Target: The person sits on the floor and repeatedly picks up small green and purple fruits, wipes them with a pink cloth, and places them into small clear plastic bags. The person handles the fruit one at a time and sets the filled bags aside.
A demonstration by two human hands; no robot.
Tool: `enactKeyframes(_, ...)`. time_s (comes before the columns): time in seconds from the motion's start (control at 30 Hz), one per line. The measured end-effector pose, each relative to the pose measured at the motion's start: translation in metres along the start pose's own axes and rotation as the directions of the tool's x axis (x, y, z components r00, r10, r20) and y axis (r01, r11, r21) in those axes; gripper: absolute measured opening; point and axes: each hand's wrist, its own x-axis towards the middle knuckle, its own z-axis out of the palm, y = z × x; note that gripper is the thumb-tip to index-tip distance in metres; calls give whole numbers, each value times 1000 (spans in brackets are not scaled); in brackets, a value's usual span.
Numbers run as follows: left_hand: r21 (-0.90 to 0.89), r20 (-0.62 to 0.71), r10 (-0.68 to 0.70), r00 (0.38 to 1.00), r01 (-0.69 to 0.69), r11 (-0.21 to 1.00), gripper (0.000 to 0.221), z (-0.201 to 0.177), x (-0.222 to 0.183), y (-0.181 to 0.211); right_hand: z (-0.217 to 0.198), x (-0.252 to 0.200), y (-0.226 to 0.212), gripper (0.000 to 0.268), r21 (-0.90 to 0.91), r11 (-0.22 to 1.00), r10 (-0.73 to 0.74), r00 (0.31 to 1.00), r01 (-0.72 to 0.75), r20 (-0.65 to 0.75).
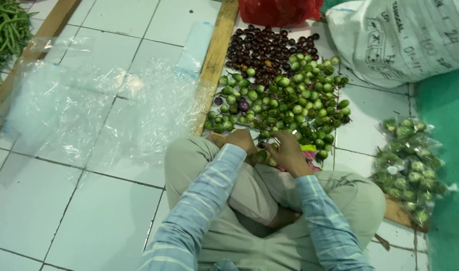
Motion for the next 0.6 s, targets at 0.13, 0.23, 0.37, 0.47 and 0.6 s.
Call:
enactKeyframes(0.13, -3, -69, -11, 998, 10, 1000, 25, -12, 54, -52, 12, 29, -52, 38, 162, 987, -1, 997, -12, 80)
enactKeyframes(0.23, 22, -148, -30, 989, 34, 999, 27, -42, 71, -85, 22, 62, -83, 40, 279, 960, -36, 985, -13, 170)
enactKeyframes(0.37, -8, -289, -103, 952, 105, 994, 23, -75, 91, -123, 43, 108, -118, 35, 273, 962, -51, 978, -6, 202)
enactKeyframes(0.47, -70, -385, -147, 911, 130, 989, 22, -83, 109, -150, 72, 146, -122, 33, 282, 956, 15, 977, -76, 213)
enactKeyframes(0.6, -161, -389, -192, 901, 139, 977, 12, -73, 135, -176, 96, 181, -134, 45, 318, 928, 128, 967, -195, 220)
